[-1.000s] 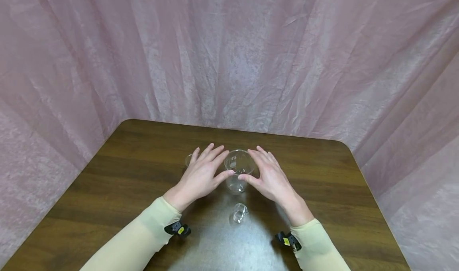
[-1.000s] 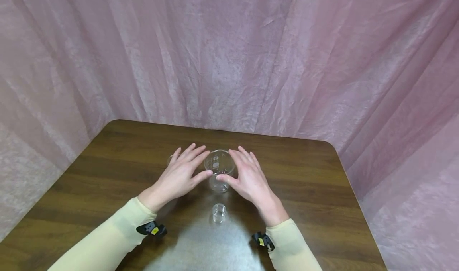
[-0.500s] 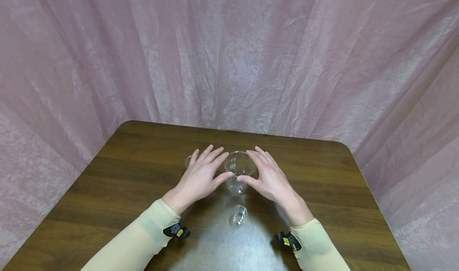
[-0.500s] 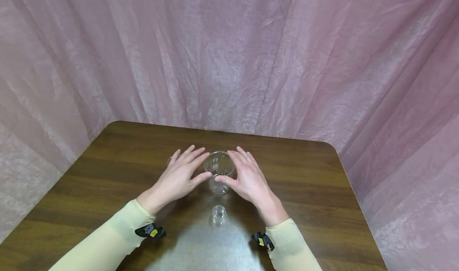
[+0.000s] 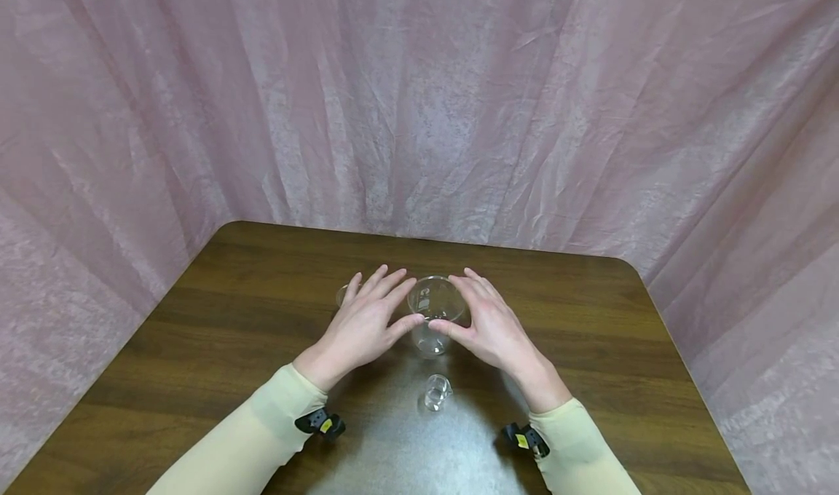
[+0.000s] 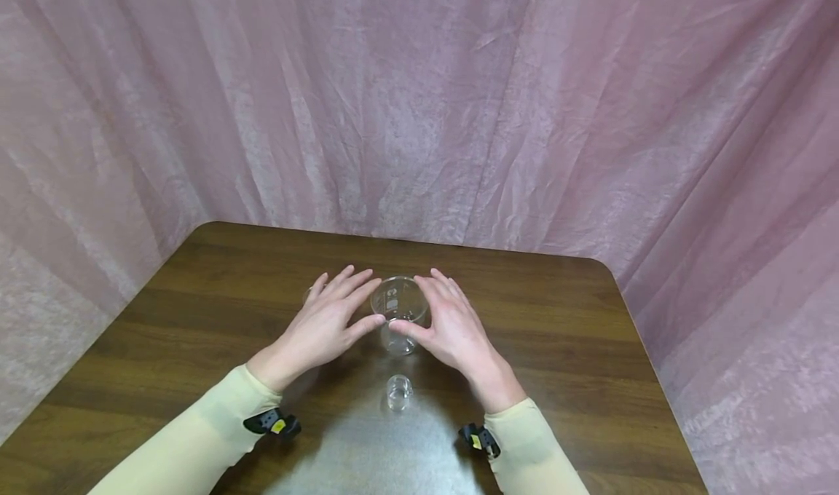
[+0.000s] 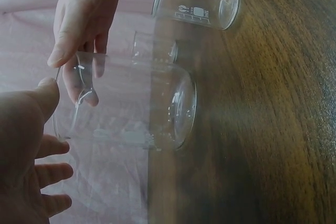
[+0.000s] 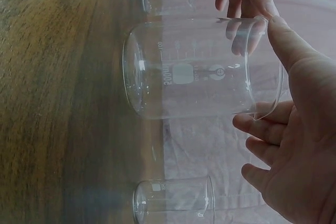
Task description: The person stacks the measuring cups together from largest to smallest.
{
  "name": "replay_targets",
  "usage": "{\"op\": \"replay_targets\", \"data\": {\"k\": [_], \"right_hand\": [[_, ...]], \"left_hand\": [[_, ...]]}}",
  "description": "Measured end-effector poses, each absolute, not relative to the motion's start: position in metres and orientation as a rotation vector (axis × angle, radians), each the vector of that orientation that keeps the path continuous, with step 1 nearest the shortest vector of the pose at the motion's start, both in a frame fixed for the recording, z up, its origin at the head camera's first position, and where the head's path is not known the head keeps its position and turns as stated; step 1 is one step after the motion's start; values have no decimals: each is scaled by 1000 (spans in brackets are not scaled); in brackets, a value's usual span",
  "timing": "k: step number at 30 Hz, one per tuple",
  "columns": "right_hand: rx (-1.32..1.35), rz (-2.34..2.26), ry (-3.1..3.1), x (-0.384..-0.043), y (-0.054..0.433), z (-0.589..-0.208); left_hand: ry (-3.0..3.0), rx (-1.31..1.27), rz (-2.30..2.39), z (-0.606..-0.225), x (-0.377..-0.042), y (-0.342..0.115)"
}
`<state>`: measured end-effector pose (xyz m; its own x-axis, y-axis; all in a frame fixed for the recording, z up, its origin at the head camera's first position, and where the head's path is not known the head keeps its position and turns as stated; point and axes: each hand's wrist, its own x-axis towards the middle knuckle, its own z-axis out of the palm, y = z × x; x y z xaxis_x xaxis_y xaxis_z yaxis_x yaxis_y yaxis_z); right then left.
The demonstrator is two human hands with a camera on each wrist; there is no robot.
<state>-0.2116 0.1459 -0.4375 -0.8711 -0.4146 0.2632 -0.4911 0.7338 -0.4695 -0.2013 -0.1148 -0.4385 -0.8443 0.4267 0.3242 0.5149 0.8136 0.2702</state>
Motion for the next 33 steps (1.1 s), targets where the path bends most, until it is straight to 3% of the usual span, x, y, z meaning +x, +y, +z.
{"op": "replay_targets", "data": {"k": [33], "right_hand": [[729,854,-2795,-211,146,-438]], "left_hand": [[-2792,-630,-538,-433,-205,-136]]}}
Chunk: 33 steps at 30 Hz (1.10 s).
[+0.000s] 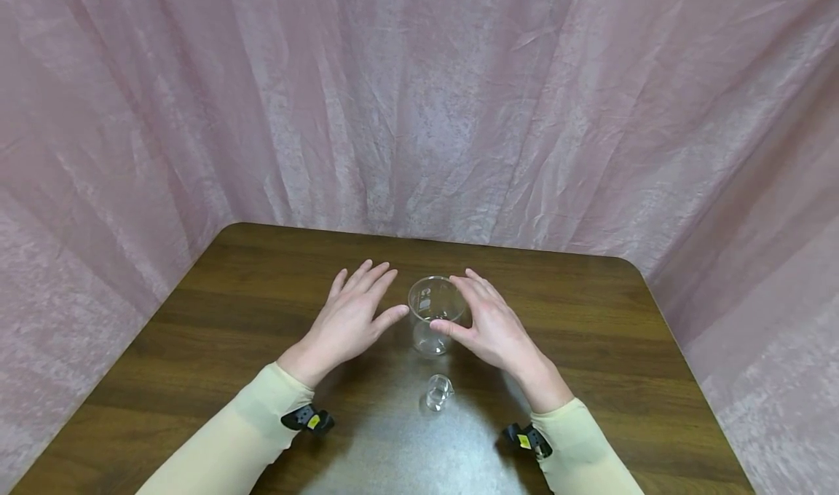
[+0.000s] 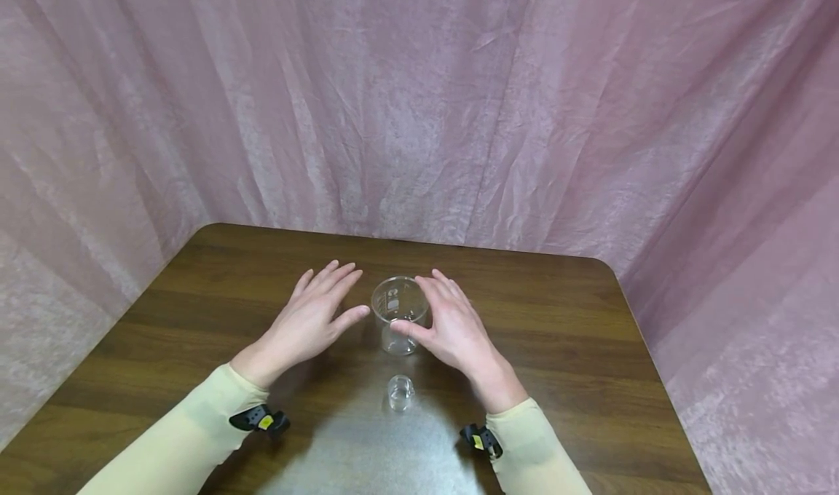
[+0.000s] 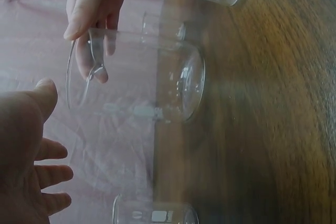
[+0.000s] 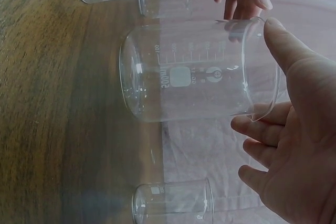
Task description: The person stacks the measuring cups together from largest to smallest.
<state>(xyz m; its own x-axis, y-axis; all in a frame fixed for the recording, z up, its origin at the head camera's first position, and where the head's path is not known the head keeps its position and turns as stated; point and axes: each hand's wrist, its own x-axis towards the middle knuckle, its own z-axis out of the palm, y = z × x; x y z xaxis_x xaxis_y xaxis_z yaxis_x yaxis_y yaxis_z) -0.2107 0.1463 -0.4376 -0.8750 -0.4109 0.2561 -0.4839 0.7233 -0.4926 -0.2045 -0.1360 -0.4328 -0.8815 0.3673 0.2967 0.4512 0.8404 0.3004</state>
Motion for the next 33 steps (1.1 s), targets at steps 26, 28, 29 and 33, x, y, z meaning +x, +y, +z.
{"op": "replay_targets", "data": {"k": [26,28,29,33], "right_hand": [[701,860,-2828,-208,146,-439],[700,864,-2826,-208,146,-438],[702,865,-2823,-208,146,-438],[702,868,-2815,-208,145,-437]], "left_hand": [[-2836,-538,-515,-441,-206,-161],[-2841,-532,-511,-441,-206,-163],[-2841,-530,-508,-442,-206,-164],[-2845,-526,-507,-443,-206,-168]]}}
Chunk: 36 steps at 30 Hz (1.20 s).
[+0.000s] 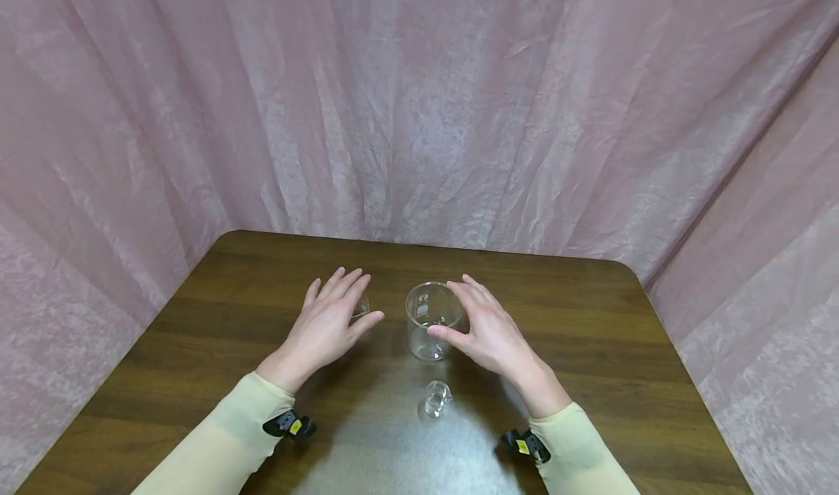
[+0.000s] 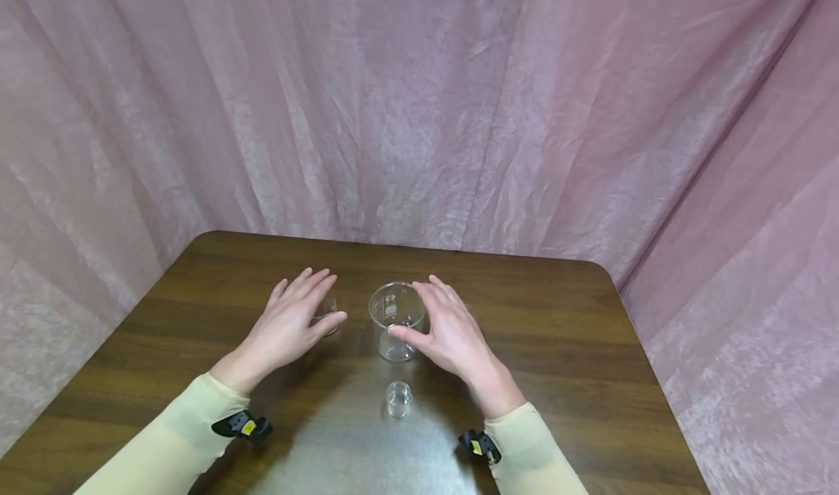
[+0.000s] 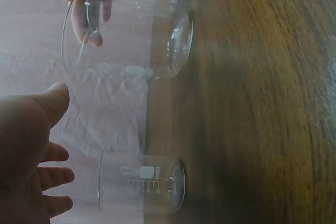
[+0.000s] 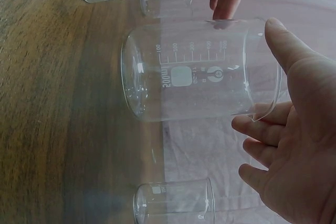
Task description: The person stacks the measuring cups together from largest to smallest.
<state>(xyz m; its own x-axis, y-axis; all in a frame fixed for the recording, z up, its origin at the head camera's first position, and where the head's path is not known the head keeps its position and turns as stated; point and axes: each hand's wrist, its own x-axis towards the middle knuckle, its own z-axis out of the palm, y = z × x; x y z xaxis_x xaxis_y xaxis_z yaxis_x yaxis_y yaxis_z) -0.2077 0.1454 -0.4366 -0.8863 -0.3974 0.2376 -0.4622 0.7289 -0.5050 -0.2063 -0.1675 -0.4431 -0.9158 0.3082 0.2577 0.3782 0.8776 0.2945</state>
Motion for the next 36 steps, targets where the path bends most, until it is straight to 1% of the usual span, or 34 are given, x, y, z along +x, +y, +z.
{"op": "replay_targets", "data": {"k": [36], "right_hand": [[695,865,-2843,-207,145,-437]], "left_hand": [[-2893,-494,-423,-453,-209,-181]]}}
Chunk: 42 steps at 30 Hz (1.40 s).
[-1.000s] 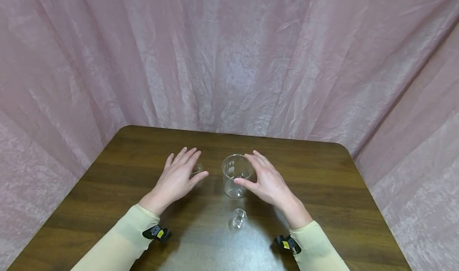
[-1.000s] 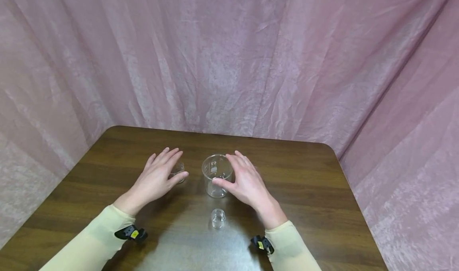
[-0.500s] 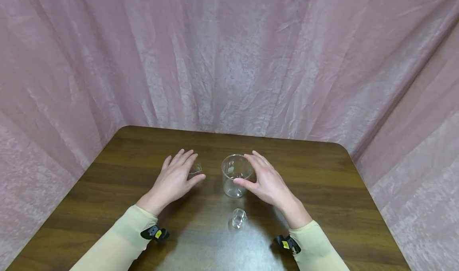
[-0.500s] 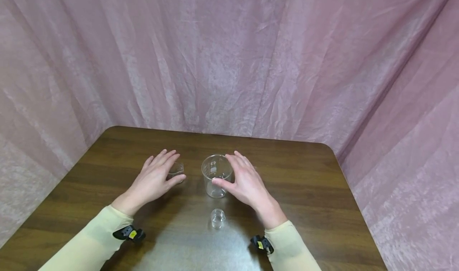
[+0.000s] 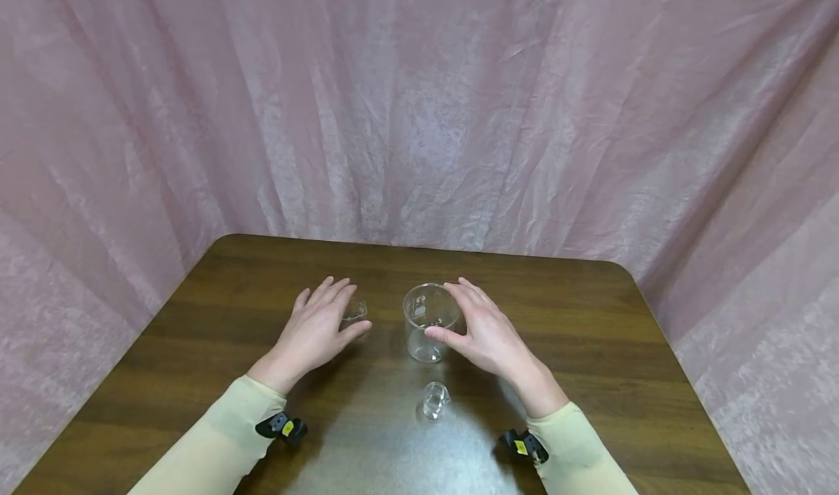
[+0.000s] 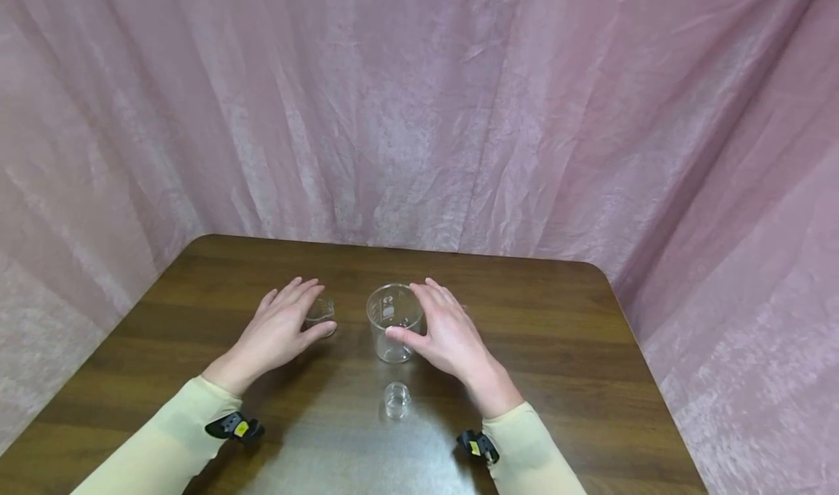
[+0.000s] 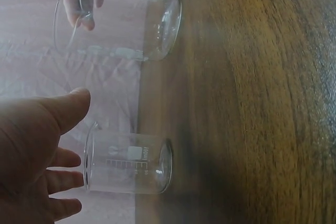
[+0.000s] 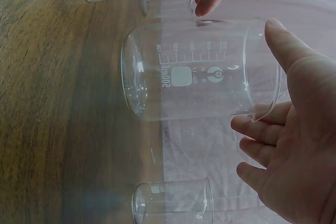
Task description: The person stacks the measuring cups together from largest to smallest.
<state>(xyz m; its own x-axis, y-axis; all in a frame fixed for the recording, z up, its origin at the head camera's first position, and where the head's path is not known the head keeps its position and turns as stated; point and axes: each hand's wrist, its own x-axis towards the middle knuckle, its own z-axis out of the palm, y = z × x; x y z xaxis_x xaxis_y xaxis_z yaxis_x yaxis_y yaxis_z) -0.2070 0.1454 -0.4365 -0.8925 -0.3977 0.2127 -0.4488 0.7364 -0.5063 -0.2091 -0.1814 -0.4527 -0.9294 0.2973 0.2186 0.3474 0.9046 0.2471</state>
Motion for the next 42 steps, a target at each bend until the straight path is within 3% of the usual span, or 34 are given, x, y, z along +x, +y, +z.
{"op": "replay_targets", "data": {"k": [42], "right_hand": [[729,873,-2841,-206,140,-433]], "left_hand": [[-2941,-415,-376,-456,-212,-197]]}}
